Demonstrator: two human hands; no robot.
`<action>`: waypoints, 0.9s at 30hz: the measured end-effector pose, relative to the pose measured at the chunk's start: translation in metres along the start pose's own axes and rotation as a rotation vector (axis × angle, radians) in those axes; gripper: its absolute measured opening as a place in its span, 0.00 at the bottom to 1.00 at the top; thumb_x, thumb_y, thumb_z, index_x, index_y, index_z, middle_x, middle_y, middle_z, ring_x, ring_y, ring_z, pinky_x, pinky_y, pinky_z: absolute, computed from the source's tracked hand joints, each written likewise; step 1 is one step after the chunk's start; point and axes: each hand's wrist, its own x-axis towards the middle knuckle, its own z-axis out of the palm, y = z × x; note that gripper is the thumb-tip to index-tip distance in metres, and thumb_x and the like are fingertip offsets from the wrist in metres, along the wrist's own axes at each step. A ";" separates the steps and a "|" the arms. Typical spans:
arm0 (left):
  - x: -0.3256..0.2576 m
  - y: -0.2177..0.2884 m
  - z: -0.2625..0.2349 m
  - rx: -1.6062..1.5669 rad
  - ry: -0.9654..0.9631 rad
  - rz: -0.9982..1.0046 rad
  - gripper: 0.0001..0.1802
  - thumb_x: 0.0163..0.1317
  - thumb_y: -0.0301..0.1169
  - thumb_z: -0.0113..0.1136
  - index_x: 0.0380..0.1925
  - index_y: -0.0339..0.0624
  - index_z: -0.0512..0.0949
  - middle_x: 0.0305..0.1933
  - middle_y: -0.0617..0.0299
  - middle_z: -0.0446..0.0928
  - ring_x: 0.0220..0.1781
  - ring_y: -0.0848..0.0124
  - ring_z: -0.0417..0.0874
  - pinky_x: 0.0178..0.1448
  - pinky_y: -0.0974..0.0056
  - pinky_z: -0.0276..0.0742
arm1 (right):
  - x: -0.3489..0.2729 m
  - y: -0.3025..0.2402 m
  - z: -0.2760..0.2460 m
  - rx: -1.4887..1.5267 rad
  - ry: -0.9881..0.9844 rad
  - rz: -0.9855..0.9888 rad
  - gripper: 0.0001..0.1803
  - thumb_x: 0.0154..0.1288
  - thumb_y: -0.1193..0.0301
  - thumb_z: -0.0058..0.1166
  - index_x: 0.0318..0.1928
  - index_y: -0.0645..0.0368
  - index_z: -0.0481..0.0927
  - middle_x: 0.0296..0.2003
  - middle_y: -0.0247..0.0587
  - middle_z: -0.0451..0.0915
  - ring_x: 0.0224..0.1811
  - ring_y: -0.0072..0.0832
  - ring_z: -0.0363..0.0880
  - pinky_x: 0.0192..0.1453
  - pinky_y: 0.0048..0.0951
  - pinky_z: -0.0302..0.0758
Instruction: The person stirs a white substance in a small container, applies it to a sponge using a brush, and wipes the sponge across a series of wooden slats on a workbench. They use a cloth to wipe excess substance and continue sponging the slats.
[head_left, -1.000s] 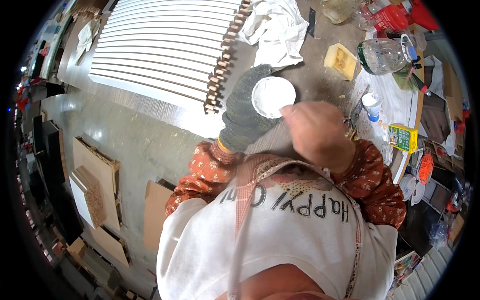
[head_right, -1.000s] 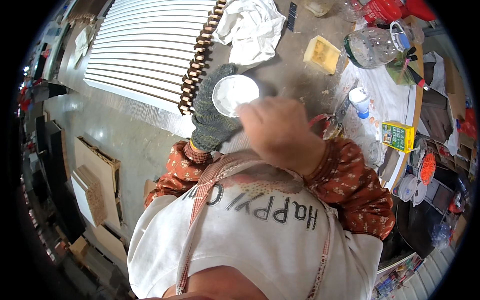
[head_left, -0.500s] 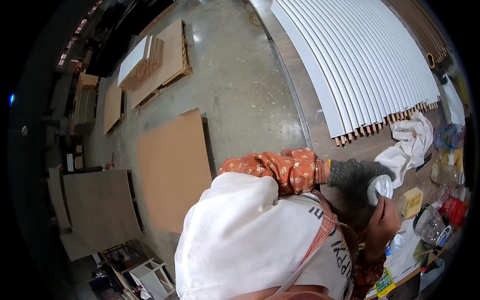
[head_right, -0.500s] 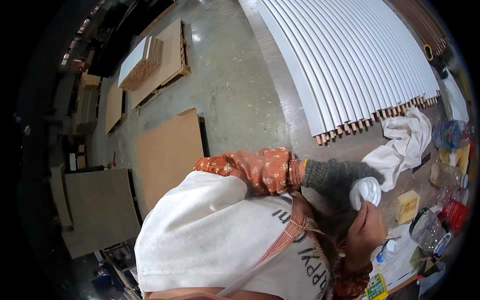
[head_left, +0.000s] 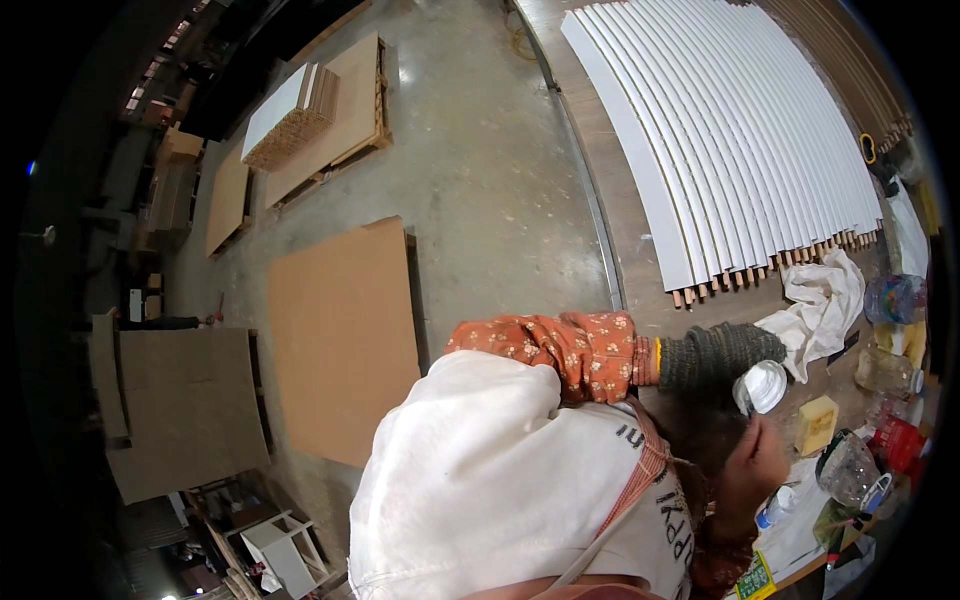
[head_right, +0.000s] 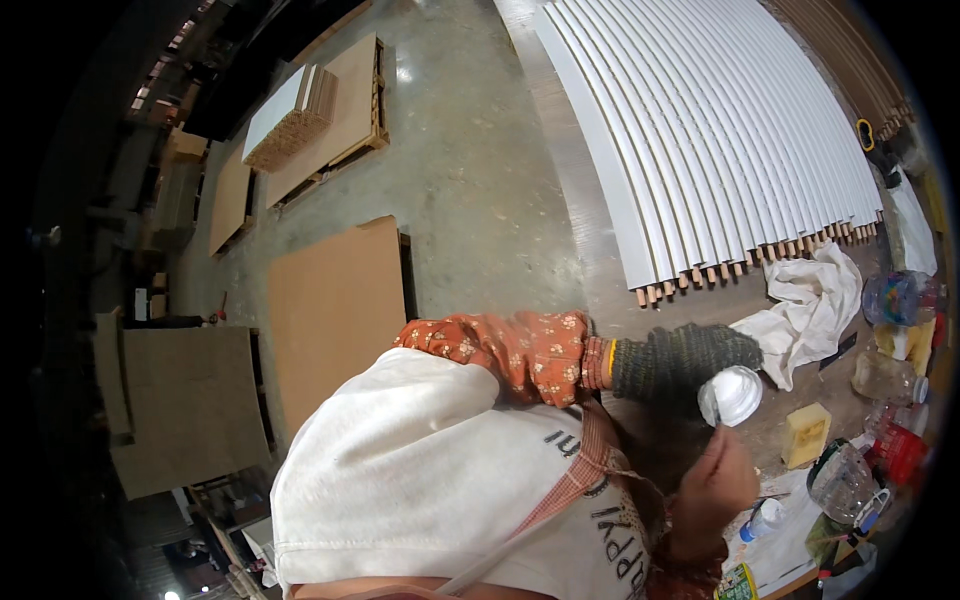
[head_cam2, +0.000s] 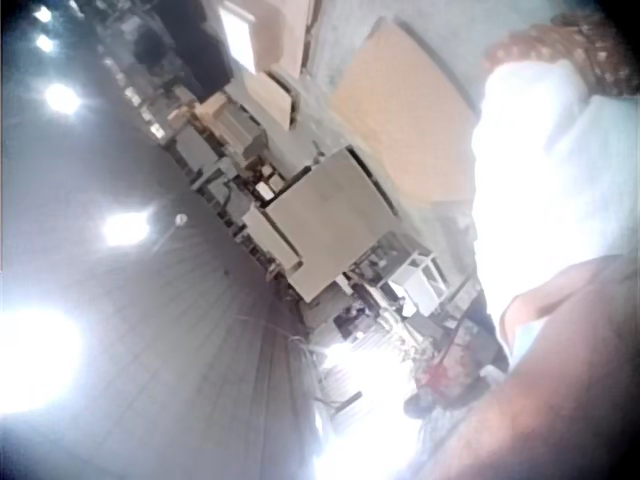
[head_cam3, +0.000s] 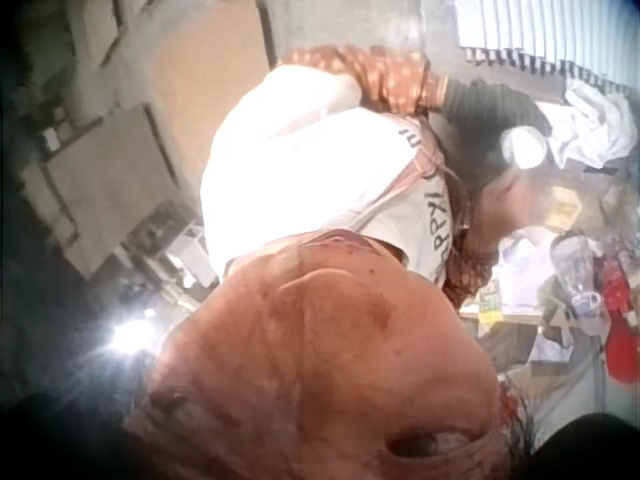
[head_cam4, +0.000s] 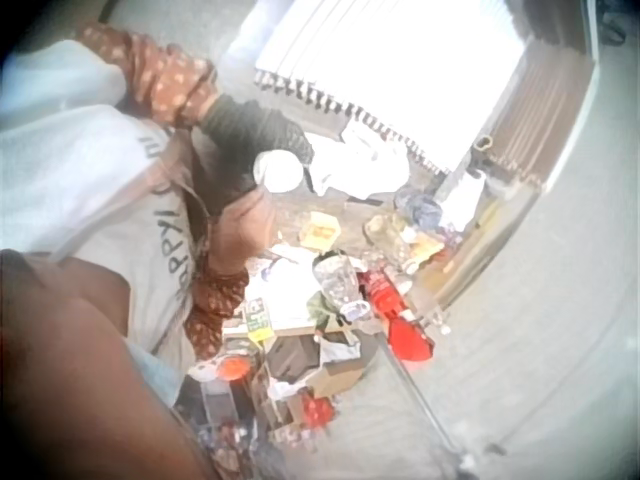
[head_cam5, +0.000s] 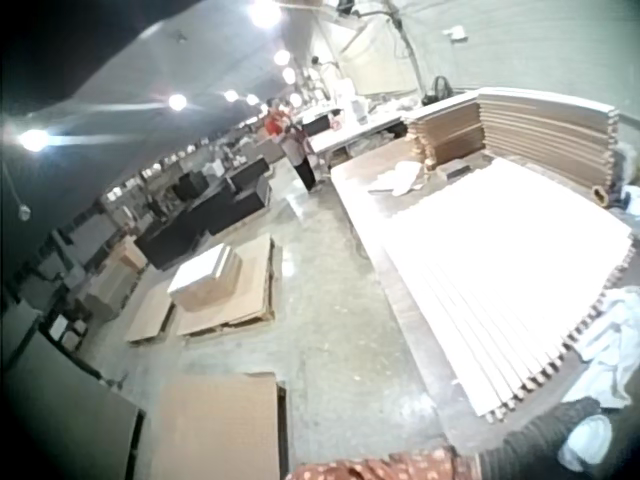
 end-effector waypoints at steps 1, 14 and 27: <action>0.001 0.007 -0.006 -0.047 -0.051 -0.044 0.35 0.51 0.41 0.66 0.58 0.38 0.69 0.58 0.48 0.69 0.63 0.60 0.68 0.65 0.59 0.63 | 0.003 0.000 -0.005 -0.008 0.030 0.017 0.05 0.65 0.75 0.50 0.34 0.64 0.78 0.23 0.48 0.74 0.22 0.45 0.73 0.25 0.40 0.67; -0.005 0.004 -0.003 -0.429 0.122 -0.024 0.31 0.51 0.38 0.61 0.54 0.33 0.69 0.50 0.48 0.75 0.50 0.58 0.76 0.54 0.62 0.73 | 0.020 -0.001 -0.004 0.198 -0.075 0.057 0.05 0.64 0.77 0.50 0.34 0.66 0.78 0.24 0.47 0.75 0.23 0.42 0.73 0.29 0.37 0.68; -0.007 0.033 -0.046 -0.469 0.218 -0.050 0.32 0.50 0.33 0.65 0.56 0.32 0.68 0.52 0.48 0.74 0.53 0.59 0.76 0.57 0.61 0.72 | 0.021 0.010 0.005 -0.129 0.074 -0.247 0.10 0.52 0.84 0.53 0.37 0.62 0.76 0.27 0.44 0.76 0.28 0.41 0.75 0.31 0.40 0.71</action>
